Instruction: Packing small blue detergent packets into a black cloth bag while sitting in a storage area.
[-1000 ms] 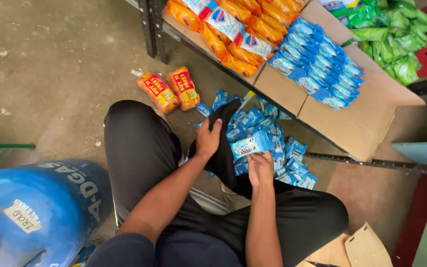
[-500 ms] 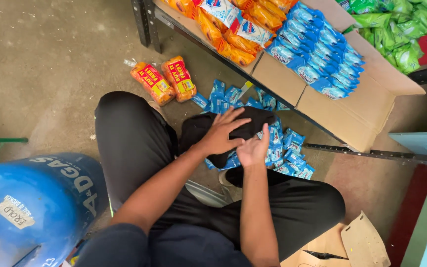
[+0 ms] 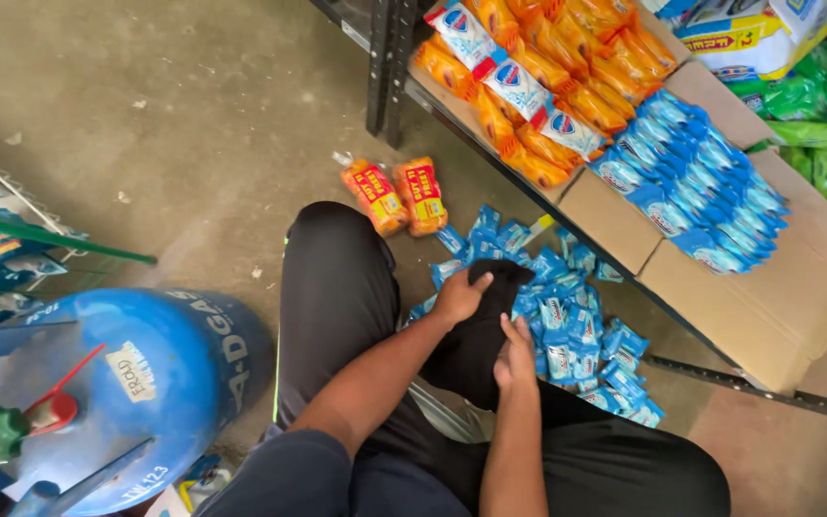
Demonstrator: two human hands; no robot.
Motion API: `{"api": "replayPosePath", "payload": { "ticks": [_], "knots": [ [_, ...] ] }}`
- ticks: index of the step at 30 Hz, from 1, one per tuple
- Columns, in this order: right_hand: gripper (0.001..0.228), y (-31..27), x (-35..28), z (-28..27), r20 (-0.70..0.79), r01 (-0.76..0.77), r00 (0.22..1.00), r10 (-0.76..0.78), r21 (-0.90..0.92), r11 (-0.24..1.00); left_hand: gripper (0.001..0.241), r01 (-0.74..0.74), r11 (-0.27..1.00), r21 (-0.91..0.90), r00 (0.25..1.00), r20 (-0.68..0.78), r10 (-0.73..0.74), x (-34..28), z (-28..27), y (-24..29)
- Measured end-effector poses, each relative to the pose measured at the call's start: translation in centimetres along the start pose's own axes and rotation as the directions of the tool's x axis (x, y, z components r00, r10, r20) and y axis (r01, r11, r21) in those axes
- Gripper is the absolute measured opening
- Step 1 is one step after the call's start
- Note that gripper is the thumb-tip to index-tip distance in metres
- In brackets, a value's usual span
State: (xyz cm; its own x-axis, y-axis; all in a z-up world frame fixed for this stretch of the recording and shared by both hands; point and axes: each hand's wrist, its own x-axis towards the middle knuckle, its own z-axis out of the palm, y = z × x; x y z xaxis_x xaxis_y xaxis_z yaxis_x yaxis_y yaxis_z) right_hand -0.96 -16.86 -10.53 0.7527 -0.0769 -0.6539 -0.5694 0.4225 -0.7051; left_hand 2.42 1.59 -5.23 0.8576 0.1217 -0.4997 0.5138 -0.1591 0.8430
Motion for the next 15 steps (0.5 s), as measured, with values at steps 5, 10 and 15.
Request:
{"api": "replayPosePath", "payload": {
  "ticks": [5,10,15],
  "knots": [
    [0.094,-4.8,-4.6,3.9,-0.163,0.149,0.976,-0.146,0.006,0.989,0.091,0.191,0.951,-0.243,0.974,0.165,-0.154,-4.2,-2.0,6.0],
    [0.08,-5.0,-3.6,1.6,-0.184,0.175,0.971,-0.155,0.099,0.98,0.128,-0.317,0.948,-0.013,0.907,0.289,0.307,-7.9,-2.3,7.7],
    [0.042,-5.1,-4.4,0.7,-0.1,0.237,0.968,-0.229,0.08,0.968,0.069,0.059,0.991,-0.122,0.983,0.182,-0.036,-3.7,-0.6,3.2]
  ]
}}
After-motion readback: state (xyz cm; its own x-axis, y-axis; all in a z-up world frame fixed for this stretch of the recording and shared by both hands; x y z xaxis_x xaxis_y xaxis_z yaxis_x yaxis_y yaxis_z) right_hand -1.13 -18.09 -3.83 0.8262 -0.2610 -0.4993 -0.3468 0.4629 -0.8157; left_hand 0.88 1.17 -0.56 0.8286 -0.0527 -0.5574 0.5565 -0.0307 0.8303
